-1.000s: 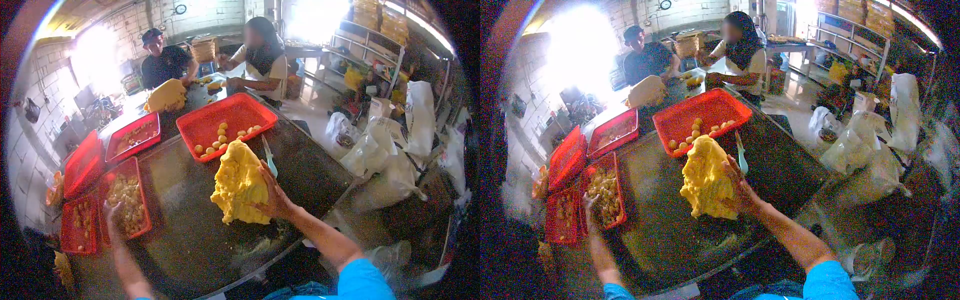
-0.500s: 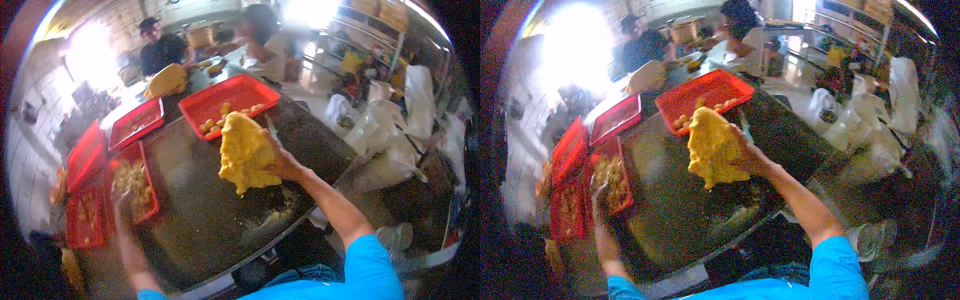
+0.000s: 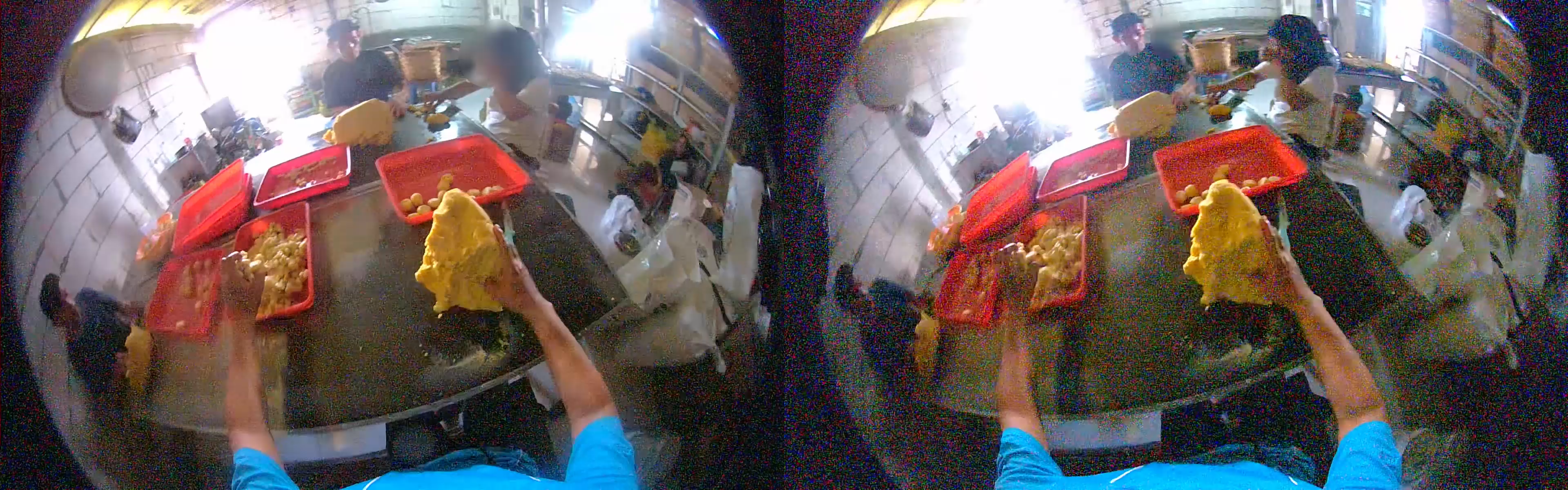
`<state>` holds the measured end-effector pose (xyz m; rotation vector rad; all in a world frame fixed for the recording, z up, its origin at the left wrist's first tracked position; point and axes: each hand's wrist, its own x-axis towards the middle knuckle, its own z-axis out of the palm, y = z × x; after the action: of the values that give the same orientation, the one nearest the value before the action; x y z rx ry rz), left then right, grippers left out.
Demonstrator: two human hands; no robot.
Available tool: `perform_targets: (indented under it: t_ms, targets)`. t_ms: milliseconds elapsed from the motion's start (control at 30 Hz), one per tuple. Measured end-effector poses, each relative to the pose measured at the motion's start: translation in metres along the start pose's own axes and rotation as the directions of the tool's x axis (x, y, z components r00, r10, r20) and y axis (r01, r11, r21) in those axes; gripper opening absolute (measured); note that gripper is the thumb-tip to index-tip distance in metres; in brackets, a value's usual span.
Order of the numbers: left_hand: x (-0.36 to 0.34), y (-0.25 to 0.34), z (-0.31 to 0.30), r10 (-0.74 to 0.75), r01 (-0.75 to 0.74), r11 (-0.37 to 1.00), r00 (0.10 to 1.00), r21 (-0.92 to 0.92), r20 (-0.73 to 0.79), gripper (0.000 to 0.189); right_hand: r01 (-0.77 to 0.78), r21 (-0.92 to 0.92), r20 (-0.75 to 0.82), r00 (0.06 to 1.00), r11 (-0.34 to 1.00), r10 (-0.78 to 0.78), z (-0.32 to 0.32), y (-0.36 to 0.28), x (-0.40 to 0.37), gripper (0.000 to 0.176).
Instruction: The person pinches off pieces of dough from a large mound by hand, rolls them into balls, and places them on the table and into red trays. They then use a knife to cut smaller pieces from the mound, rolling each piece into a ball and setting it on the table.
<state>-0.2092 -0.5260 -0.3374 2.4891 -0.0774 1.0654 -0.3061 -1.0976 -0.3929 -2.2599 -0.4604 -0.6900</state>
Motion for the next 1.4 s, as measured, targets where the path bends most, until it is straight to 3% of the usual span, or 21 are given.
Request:
perform_targets:
  t_ms: [33,100,133,167,233,267,300,333,400,500,567,633,700,767,800,900,967,1033,1100,1233,1400]
  targets:
    - [-0.011,0.010,-0.008,-0.019,0.019,1.000,1.000,0.022,-0.002,0.051,0.010,0.019,0.019,1.000,1.000,-0.010,-0.003,-0.004,0.000,0.109]
    - [-0.032,0.021,-0.024,0.111,-0.118,0.989,0.990,-0.088,-0.086,0.049,0.030,-0.279,-0.042,0.998,0.960,-0.044,-0.011,-0.017,0.003,0.096]
    - [-0.034,-0.017,-0.002,-0.256,0.289,0.940,0.949,-0.183,0.186,0.049,0.093,-0.287,-0.088,0.988,0.953,-0.123,-0.011,-0.025,0.007,0.079]
    - [-0.040,-0.060,0.023,-0.537,0.659,0.732,0.714,-0.172,0.450,0.049,0.110,-0.264,-0.067,0.989,0.958,-0.132,-0.007,-0.026,0.008,0.079]
    - [-0.089,-0.041,0.035,-0.567,0.812,0.576,0.481,-0.097,0.669,0.047,0.061,-0.357,-0.139,0.983,0.932,-0.118,-0.001,-0.023,0.008,0.066]
    - [-0.119,-0.045,0.038,-0.059,0.243,0.929,0.841,-0.278,0.538,0.052,0.057,-0.336,-0.218,0.966,0.940,-0.136,0.002,-0.027,0.009,0.054]
    - [-0.147,-0.047,0.038,0.538,-0.444,0.838,0.770,-0.319,0.342,0.058,0.074,-0.317,-0.201,0.969,0.946,-0.143,0.003,-0.027,0.009,0.054]
    - [-0.164,-0.016,0.026,0.514,-0.426,0.853,0.783,-0.300,0.350,0.058,0.070,-0.332,-0.199,0.970,0.941,-0.142,0.001,-0.022,0.009,0.051]
    - [-0.179,0.081,-0.017,0.125,-0.175,0.964,0.962,0.200,0.243,0.078,0.049,-0.395,-0.206,0.968,0.918,-0.141,0.000,-0.018,0.011,0.040]
    - [-0.187,0.111,-0.045,0.241,-0.284,0.939,0.946,0.194,0.218,0.092,0.010,-0.330,-0.180,0.981,0.944,-0.073,0.000,-0.006,0.003,0.032]
    - [-0.214,0.128,-0.046,0.199,-0.251,0.946,0.949,0.204,0.244,0.093,0.048,-0.314,-0.216,0.969,0.948,-0.121,0.005,-0.004,-0.004,0.027]
    - [-0.242,0.140,-0.035,0.180,-0.065,0.962,0.880,-0.264,0.440,0.095,-0.009,-0.309,-0.219,0.974,0.951,-0.062,0.006,-0.004,-0.009,0.026]
    - [-0.243,0.172,-0.031,0.121,-0.036,0.986,0.823,-0.162,0.554,0.100,-0.031,-0.325,-0.205,0.978,0.945,-0.038,0.008,-0.010,-0.014,0.025]
    - [-0.247,0.178,-0.007,-0.041,-0.056,0.989,0.775,0.133,0.631,0.104,-0.036,-0.333,-0.181,0.983,0.942,-0.026,0.010,-0.020,-0.020,0.025]
    - [-0.246,0.188,0.007,-0.014,-0.103,0.981,0.814,0.167,0.581,0.104,-0.049,-0.304,-0.192,0.981,0.951,-0.010,0.011,-0.026,-0.021,0.024]
    - [-0.236,0.238,0.044,0.130,-0.055,0.988,0.791,-0.141,0.598,0.099,-0.049,-0.319,-0.147,0.989,0.946,0.002,0.018,-0.026,-0.034,0.023]
    - [-0.226,0.269,0.060,0.276,0.146,0.701,0.846,-0.698,0.455,0.081,-0.040,-0.373,-0.098,0.995,0.927,0.004,0.016,-0.029,-0.040,0.022]
    - [-0.207,0.277,0.050,0.265,-0.074,0.888,0.889,-0.454,0.373,0.080,-0.082,-0.357,-0.035,0.997,0.931,0.074,0.014,-0.037,-0.046,0.023]
    - [-0.195,0.248,0.060,0.221,-0.126,0.931,0.942,-0.343,0.253,0.070,-0.093,-0.383,0.037,0.993,0.919,0.115,0.010,-0.038,-0.049,0.024]
    - [-0.195,0.177,0.046,-0.032,0.059,0.979,0.990,-0.193,0.138,0.064,-0.002,-0.310,0.265,0.960,0.951,0.089,0.005,-0.033,-0.076,0.024]
    - [-0.204,0.157,0.038,0.100,-0.052,0.976,0.970,-0.210,0.222,0.038,-0.078,0.017,0.254,0.965,0.997,0.071,-0.010,-0.051,-0.084,0.015]
